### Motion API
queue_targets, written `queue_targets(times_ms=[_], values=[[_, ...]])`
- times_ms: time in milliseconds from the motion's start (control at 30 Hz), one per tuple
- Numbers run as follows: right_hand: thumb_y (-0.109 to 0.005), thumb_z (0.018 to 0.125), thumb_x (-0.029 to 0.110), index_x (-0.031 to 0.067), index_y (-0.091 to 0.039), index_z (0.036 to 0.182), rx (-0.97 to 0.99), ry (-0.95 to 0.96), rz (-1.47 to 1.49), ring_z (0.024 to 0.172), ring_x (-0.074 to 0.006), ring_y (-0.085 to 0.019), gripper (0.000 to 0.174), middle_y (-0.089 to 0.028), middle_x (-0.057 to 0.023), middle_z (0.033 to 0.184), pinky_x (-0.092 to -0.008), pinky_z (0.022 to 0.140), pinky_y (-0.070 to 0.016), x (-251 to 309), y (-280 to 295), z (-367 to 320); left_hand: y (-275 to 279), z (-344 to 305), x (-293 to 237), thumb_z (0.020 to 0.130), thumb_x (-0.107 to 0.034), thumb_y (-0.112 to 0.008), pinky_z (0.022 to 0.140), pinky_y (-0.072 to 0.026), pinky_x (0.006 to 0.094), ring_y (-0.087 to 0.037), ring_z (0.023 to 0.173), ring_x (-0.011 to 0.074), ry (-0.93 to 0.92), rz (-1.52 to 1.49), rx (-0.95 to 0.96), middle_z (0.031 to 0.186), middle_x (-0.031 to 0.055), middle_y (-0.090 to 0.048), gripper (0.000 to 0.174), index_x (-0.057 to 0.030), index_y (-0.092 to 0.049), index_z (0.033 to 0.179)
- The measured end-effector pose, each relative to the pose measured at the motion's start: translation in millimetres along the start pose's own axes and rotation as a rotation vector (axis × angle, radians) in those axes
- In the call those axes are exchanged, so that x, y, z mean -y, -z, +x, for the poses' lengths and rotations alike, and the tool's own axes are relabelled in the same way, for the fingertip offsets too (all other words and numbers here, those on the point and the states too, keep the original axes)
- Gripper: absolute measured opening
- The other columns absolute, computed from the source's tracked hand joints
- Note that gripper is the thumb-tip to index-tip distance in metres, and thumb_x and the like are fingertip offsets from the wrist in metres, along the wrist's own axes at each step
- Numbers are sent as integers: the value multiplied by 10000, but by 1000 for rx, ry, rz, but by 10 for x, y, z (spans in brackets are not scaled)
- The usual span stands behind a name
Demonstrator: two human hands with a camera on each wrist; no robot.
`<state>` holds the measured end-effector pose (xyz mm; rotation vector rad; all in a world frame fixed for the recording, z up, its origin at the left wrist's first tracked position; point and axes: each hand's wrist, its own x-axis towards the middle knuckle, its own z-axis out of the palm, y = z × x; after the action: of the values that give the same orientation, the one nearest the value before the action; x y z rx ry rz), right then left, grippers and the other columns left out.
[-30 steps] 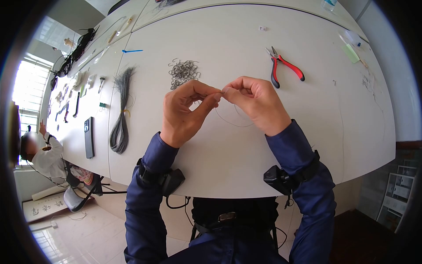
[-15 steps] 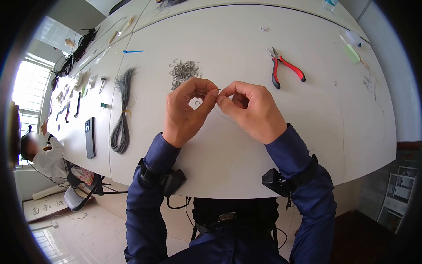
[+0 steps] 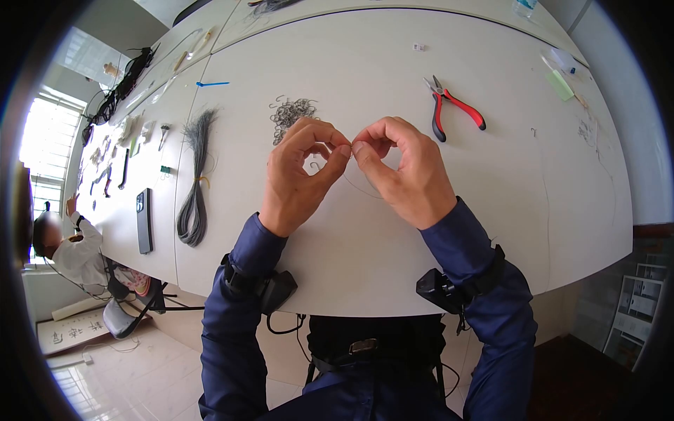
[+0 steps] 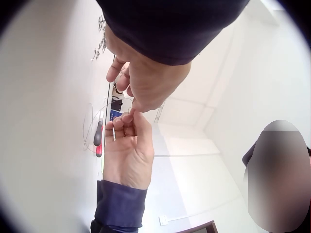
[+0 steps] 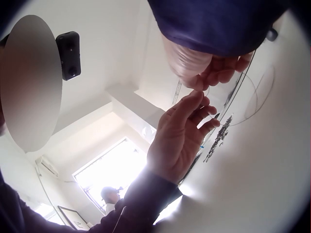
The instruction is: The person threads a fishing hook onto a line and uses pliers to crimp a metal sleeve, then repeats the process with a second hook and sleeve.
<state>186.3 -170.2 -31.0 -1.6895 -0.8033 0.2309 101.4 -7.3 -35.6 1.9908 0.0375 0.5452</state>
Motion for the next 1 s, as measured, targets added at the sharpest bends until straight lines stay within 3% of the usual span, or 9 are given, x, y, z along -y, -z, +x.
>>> queue_targets(times_ms=[233,333,533,633,733,833,933,1000], values=[[-663,896,91,-14,-662,924,-26,5,-55,782,-159,-604,109,-652,-71,829,-307,764,-500,-9,-5,-1,24,-12,6,892,-19,-689,811,-534,287,-627,890,136,26,-48,57,990,65,-636,79,15,-677,963],[-665,895,84,-13,-656,919,-20,26,-87,775,-167,-612,100,-653,-79,833,-307,753,-500,-2,-5,-2,3,-10,45,860,-85,-727,734,-524,313,-642,799,183,72,-131,9,914,92,-658,125,19,-677,907],[-674,908,100,-8,-658,937,-2,55,-136,805,-186,-643,113,-667,-93,896,-319,778,-512,-1,-2,-10,21,-11,73,917,-127,-711,723,-521,291,-656,779,162,113,-117,61,893,89,-667,160,25,-666,938],[-678,930,127,-3,-644,1071,-11,124,-75,835,-188,-657,195,-685,-100,953,-323,814,-521,-76,-16,1,39,-15,12,982,-135,-659,843,-518,275,-633,919,111,253,-206,114,920,31,-654,161,26,-651,991],[-669,956,159,-5,-583,1225,52,9,94,859,-176,-663,326,-698,-110,1011,-323,850,-521,-71,-80,-36,43,-6,30,995,-163,-636,816,-503,268,-618,886,104,316,-384,111,899,22,-645,184,21,-645,989],[-651,977,187,-3,-514,1319,195,-174,229,796,-136,-646,415,-705,-97,940,-299,779,-517,-10,-100,-74,99,22,-46,1008,-205,-605,778,-467,257,-574,834,94,364,-372,98,861,11,-620,220,10,-643,975],[-634,991,188,-17,-584,1232,400,-364,268,714,-90,-597,320,-683,-40,818,-250,690,-481,9,-1,-45,125,42,-95,1012,-232,-588,749,-432,253,-522,795,89,420,-384,78,854,5,-593,243,-3,-635,946],[-612,1003,191,-16,-631,1139,420,-362,255,665,-63,-531,248,-650,0,764,-233,635,-435,18,65,-8,133,47,-25,1014,-237,-587,748,-426,255,-510,789,89,427,-389,68,854,6,-583,246,-11,-631,927]])
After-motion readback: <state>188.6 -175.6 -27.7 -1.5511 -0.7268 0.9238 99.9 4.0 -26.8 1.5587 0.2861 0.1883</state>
